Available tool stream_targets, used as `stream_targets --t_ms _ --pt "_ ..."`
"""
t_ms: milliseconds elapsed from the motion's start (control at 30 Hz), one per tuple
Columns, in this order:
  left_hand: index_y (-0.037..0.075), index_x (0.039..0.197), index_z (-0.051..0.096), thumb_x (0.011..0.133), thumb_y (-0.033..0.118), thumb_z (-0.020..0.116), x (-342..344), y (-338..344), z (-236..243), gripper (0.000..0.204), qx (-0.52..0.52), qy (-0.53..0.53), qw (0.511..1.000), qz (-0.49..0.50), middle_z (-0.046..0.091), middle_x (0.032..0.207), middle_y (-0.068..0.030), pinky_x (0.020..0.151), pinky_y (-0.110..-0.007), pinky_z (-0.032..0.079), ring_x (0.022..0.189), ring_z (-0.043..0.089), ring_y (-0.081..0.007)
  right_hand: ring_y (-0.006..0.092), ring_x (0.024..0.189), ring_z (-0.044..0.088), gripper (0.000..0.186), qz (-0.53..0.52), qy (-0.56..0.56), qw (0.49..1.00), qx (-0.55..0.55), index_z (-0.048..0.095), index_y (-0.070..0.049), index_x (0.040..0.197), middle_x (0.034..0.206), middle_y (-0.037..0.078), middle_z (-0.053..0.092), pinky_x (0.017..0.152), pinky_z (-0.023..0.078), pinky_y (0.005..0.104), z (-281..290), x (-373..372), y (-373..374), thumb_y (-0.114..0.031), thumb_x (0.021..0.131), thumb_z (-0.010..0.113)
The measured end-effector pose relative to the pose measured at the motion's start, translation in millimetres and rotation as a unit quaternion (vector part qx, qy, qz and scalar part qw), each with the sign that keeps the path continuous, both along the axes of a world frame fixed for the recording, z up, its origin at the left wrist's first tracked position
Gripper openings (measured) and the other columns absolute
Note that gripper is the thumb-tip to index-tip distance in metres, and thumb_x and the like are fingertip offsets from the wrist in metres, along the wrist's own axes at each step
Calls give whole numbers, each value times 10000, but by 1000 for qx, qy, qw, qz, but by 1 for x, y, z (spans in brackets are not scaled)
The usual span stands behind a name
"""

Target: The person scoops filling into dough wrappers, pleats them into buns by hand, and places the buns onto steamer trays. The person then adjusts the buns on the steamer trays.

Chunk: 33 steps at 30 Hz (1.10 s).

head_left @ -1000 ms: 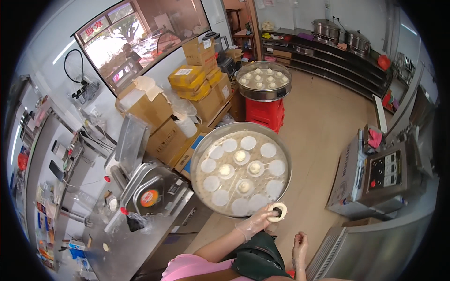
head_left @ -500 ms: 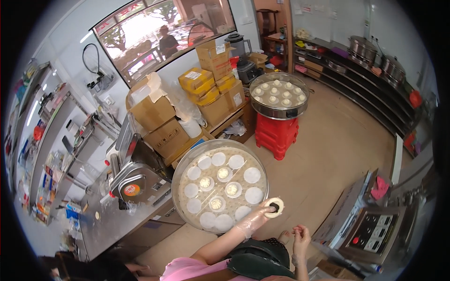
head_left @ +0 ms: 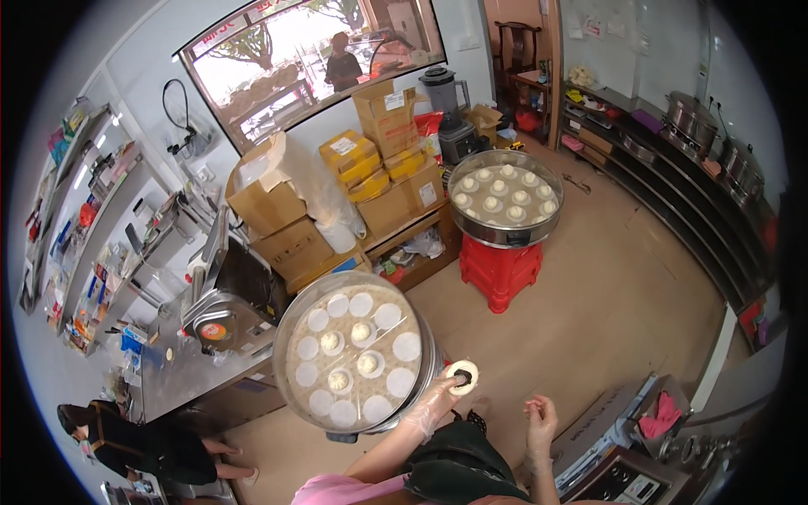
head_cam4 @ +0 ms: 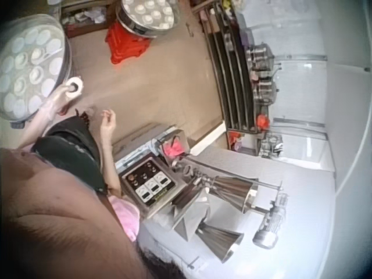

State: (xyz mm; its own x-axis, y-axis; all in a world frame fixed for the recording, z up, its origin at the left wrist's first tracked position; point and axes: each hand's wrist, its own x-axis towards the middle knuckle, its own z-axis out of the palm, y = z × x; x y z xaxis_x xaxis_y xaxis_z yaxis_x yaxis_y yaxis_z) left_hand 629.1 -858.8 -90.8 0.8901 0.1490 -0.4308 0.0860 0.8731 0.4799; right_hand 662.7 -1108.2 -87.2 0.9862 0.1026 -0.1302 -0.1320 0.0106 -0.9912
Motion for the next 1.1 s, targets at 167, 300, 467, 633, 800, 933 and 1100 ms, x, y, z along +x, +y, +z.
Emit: stream_targets --t_ms 167,300,467,633,800,933,1100 --pt "-9 1409 433 907 3 600 93 -1 4 530 -28 -69 997 -16 542 1344 -174 1125 -469 422 1274 537 -310 119 832 601 176 25 -5 1000 18 597 5 1153 966 67 654 761 486 254 -18 91 1 -36 995 531" --pt "5 1412 445 962 93 616 192 -6 18 489 28 -50 998 -27 589 1288 -161 1053 -419 481 1214 588 -298 118 832 608 186 10 45 999 -11 601 -4 1158 961 64 661 749 480 251 -11 167 -8 -27 990 525" --pt "-3 1403 448 979 69 587 297 0 41 452 40 -71 996 -39 598 1300 -170 1026 -399 502 1193 606 -301 119 829 612 193 1 47 998 -30 603 -18 1163 956 61 663 742 460 247 -12 262 -21 -36 989 521" --pt "-9 1397 453 966 49 591 371 7 40 456 11 -81 997 -13 631 1247 -155 1028 -386 499 1184 613 -271 119 784 618 195 12 30 997 -67 605 -20 1161 929 57 674 703 463 246 -35 341 -32 -43 985 523" --pt "-22 1318 524 873 -24 688 436 1 9 474 88 -49 995 29 645 1221 -145 1031 -373 495 1134 634 -258 132 776 629 181 71 54 993 -78 622 12 1129 912 88 681 738 517 280 -61 417 -42 3 975 528" --pt "-24 1259 557 859 -64 684 495 -11 -10 422 95 -1 990 108 679 1142 -140 974 -351 538 1064 668 -246 138 807 650 195 131 73 986 -78 626 2 1151 937 99 686 765 524 274 -65 500 -52 -46 977 550" --pt "-16 1244 537 914 -39 627 569 -29 3 343 14 -33 978 203 643 1175 -147 995 -387 544 1103 646 -265 119 820 616 196 209 14 972 -105 604 -25 1165 933 52 661 762 491 266 -18 621 -59 -93 988 550"
